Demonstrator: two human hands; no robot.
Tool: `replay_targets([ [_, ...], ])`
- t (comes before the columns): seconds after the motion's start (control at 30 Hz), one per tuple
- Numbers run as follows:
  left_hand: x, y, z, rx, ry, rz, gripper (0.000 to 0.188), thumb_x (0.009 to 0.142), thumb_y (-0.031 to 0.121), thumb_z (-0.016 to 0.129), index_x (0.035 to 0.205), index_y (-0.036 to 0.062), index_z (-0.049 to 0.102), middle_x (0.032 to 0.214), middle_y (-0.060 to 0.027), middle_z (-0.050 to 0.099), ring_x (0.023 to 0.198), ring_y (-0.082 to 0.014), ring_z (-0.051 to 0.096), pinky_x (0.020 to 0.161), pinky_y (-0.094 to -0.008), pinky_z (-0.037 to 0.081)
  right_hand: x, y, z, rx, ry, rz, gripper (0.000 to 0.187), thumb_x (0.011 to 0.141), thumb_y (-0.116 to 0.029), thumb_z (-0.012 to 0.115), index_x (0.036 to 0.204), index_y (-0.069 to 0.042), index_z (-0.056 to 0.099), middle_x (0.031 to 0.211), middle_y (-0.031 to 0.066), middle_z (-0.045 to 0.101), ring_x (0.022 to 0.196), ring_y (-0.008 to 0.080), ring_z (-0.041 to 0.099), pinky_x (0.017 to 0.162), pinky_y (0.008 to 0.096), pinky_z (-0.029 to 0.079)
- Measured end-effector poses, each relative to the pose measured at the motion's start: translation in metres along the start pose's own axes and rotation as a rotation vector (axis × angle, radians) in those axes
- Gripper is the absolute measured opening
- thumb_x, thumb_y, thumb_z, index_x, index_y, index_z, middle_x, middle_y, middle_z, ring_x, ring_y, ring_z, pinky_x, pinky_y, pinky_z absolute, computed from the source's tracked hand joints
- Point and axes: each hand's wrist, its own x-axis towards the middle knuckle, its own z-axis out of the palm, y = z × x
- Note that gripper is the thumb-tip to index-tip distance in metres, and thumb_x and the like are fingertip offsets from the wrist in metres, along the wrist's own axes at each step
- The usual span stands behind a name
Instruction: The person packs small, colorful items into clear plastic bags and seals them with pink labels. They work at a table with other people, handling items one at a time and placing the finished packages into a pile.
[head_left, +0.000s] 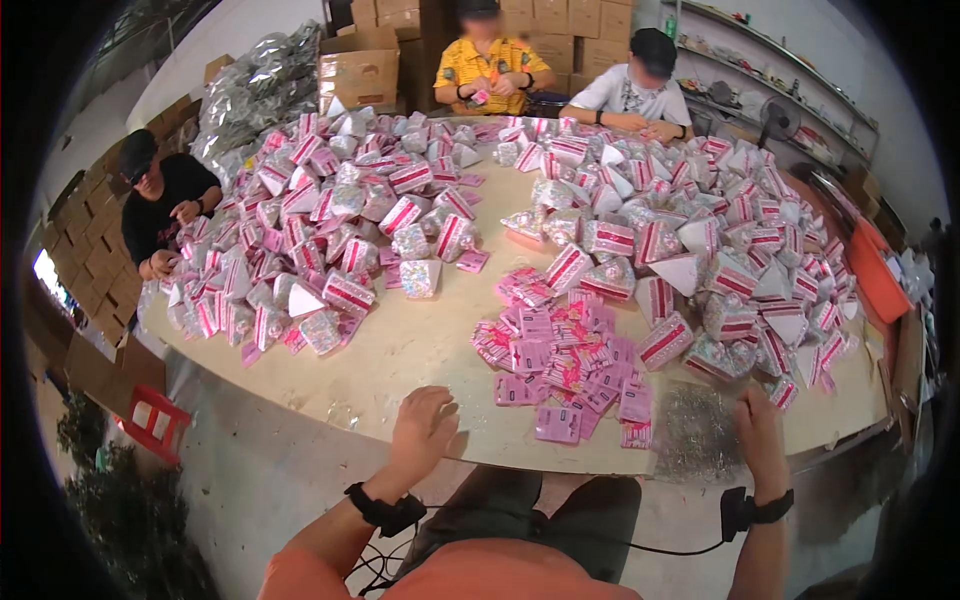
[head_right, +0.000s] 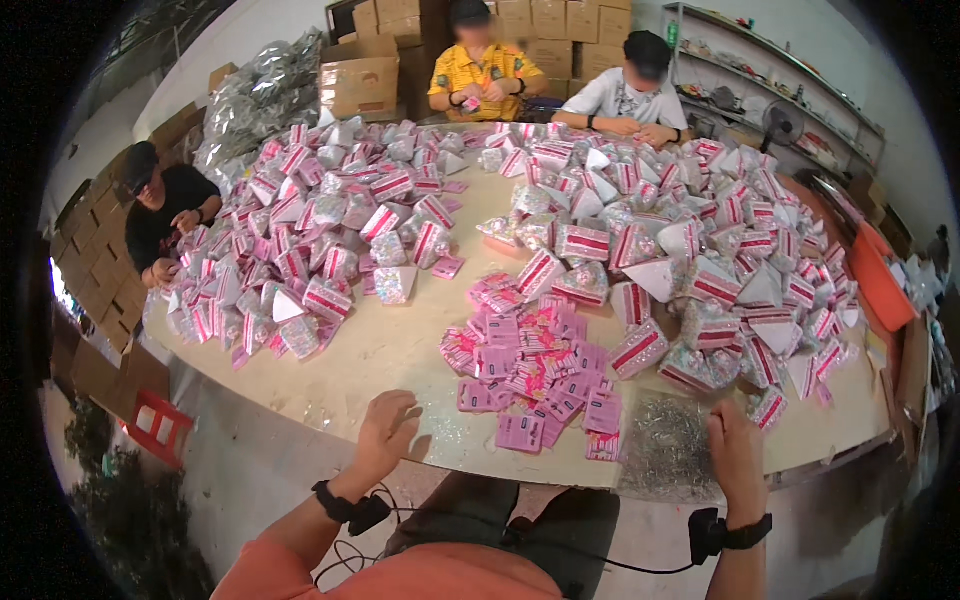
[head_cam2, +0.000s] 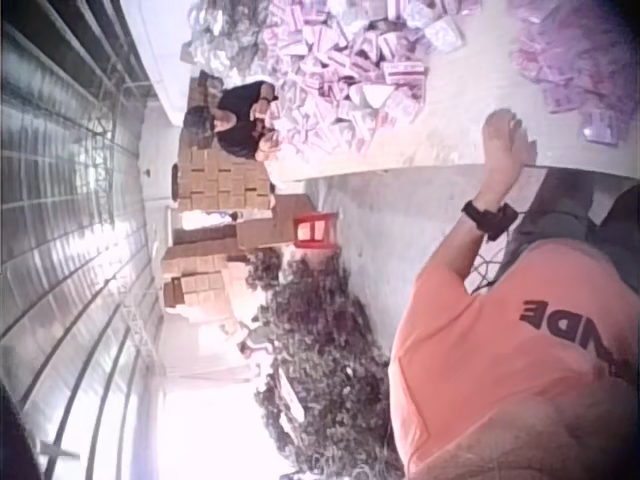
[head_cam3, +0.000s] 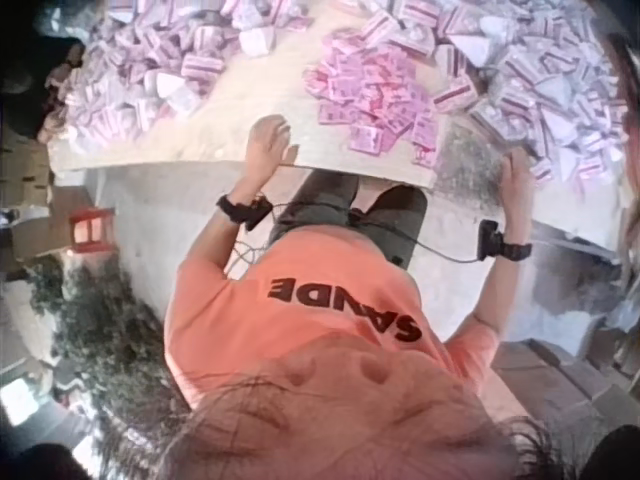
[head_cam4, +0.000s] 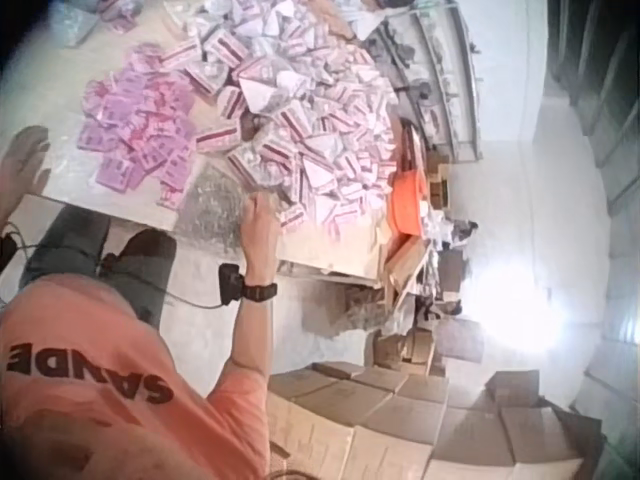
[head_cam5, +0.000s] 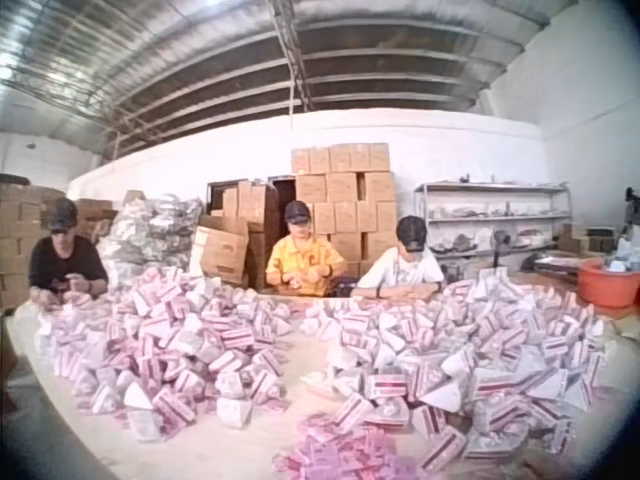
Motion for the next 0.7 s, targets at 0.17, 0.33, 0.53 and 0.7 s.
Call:
replay_targets([
  [0.17,0.022,0.024,-0.027,-0.554,-0.306,-0.393,0.033,0.077,0.016,0.060,0.105,0.0005,0.052,0.101,-0.0170,0.056,0.094,-0.0299,0.053,0.076,-0.0356,0.045,0.002,-0.004,0.007,-0.005,0.061,-0.060,0.006,0.081,-0.007,0.046,0.083,-0.002,0.044,0.078,0.0195,0.052,0.073,0.0371,0.052,0.062,0.0418,0.039],
  [0.33,0.040,0.047,-0.038,-0.205,-0.403,-0.107,0.032,0.077,0.015,0.061,0.105,0.0015,0.054,0.094,-0.0116,0.060,0.087,-0.0219,0.058,0.072,-0.0314,0.046,-0.003,-0.024,0.001,0.050,-0.096,0.037,0.006,0.078,-0.005,0.049,0.081,-0.001,0.045,0.078,0.0201,0.052,0.074,0.0372,0.052,0.063,0.0413,0.040],
  [0.53,0.115,0.067,-0.036,-0.063,-0.363,0.191,0.030,0.073,0.012,0.065,0.100,0.0016,0.056,0.088,-0.0120,0.061,0.079,-0.0205,0.059,0.069,-0.0308,0.047,0.000,-0.014,0.005,0.032,0.022,-0.156,0.008,0.075,-0.005,0.052,0.080,-0.001,0.047,0.074,0.0178,0.053,0.072,0.0349,0.054,0.060,0.0402,0.041],
  [0.7,0.197,0.036,0.006,0.120,-0.302,0.228,0.028,0.073,0.014,0.062,0.097,0.0011,0.056,0.090,-0.0157,0.061,0.082,-0.0284,0.059,0.071,-0.0348,0.047,-0.009,-0.029,0.005,0.026,-0.027,-0.050,0.009,0.073,-0.004,0.053,0.078,0.000,0.046,0.073,0.0166,0.050,0.070,0.0349,0.052,0.061,0.0395,0.040],
])
